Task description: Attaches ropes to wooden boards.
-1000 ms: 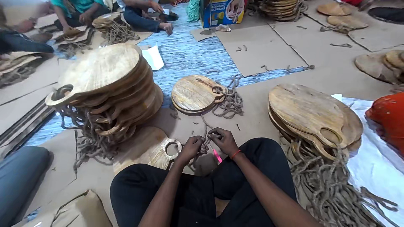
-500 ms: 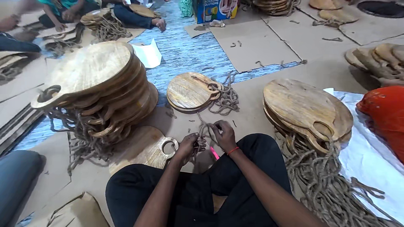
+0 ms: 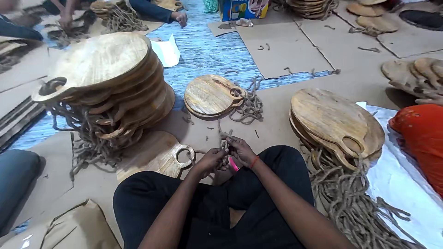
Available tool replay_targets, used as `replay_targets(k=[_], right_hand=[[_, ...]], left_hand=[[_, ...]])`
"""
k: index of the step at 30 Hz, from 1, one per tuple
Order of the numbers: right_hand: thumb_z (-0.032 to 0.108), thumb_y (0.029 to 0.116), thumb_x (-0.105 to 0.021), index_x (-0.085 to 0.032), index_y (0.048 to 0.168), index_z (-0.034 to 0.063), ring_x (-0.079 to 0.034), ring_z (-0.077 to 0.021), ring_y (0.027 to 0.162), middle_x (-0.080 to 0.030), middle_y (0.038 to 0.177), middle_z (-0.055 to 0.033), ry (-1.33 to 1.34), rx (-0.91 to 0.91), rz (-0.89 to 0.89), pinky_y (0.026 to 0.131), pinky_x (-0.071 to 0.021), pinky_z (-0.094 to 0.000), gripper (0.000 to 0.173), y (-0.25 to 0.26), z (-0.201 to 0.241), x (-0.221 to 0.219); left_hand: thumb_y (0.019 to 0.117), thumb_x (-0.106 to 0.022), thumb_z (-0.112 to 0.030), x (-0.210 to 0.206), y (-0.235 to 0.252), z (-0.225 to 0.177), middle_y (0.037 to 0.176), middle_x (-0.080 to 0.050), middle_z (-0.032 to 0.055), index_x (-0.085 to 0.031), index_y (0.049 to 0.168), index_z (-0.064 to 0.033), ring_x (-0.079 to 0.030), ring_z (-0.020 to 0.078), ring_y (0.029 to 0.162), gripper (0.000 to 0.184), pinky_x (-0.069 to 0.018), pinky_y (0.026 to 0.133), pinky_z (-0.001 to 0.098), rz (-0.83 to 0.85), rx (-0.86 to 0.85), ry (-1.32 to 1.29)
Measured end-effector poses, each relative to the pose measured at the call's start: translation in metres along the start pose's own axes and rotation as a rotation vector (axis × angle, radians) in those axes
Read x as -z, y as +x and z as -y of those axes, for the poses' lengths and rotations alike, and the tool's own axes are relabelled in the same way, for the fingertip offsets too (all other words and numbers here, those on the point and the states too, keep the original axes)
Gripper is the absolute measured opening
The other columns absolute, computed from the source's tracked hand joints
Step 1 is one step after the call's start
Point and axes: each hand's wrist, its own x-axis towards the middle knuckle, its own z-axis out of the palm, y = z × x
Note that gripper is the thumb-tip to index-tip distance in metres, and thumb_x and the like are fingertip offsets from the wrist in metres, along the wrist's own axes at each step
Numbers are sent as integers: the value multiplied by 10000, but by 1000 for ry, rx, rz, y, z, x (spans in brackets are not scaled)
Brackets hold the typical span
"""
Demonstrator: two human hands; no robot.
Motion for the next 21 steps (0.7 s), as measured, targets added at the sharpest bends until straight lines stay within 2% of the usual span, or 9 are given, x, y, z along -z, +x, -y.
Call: replay_targets(k=[3,6,8,10,13,15,17,19,21], right_hand=[[299,1111,-444,-658,1294,73,-648,-115,677,-716,912,-70,-114,31,-39,645,-570,-282,362,9,-12,3],[380,1123,-378,-651,1296,100,-647,-118,637,-725,891,-71,-165,30,-87,602,-564,-284,428,4,-7,0],[379,1121,-385,-661,1245,95,-645,-125,651,-704,877,-60,-130,9,-107,616,-570,-297,415,3,-4,-1],[344,1122,-388,-642,1215,88,-665,-130,721,-691,902,-48,-6,-19,-100,696,-588,-311,373,3,1,-3],[290,1125,-375,-606,1164,79,-682,-150,757,-686,874,-52,177,-66,-138,772,-596,-345,316,4,6,-6],[247,1125,-374,-593,1139,55,-651,-158,713,-643,837,-58,239,-79,-155,727,-588,-340,291,11,6,-9],[240,1120,-391,-576,1128,62,-628,-155,682,-617,816,-53,270,-96,-171,677,-571,-322,256,16,2,-11],[275,1121,-397,-562,1103,88,-586,-134,632,-567,780,-26,253,-107,-198,618,-546,-294,250,17,-1,-13],[335,1121,-399,-567,994,94,-511,-107,541,-509,683,4,185,-95,-257,525,-485,-260,320,16,0,-17]], left_hand=[[1137,-335,-285,0,1,0,798,-666,67,-608,1068,-13,-674,150,680,391,-588,656,284,-3,40,-11],[1140,-292,-297,1,1,-1,773,-673,58,-634,1071,-13,-649,128,633,449,-556,599,257,-9,51,0],[1139,-289,-299,2,2,0,760,-658,46,-636,1079,-19,-627,115,611,450,-538,575,245,5,54,11],[1137,-294,-320,3,4,3,761,-623,25,-633,1069,-35,-598,103,607,447,-522,571,237,24,47,49],[1132,-320,-400,2,6,5,718,-535,-8,-602,974,-68,-517,81,555,463,-478,528,220,17,14,140],[1127,-340,-411,1,6,3,674,-495,-17,-564,895,-77,-491,80,528,465,-470,520,226,6,14,190],[1125,-366,-394,0,5,3,676,-508,-17,-569,894,-66,-513,78,543,449,-489,538,234,17,21,254],[1121,-392,-359,-4,4,5,769,-587,10,-630,1021,-19,-588,95,633,428,-535,610,269,50,37,340],[1120,-383,-344,-13,4,12,810,-625,17,-645,1088,-10,-609,97,662,426,-541,627,279,78,38,378]])
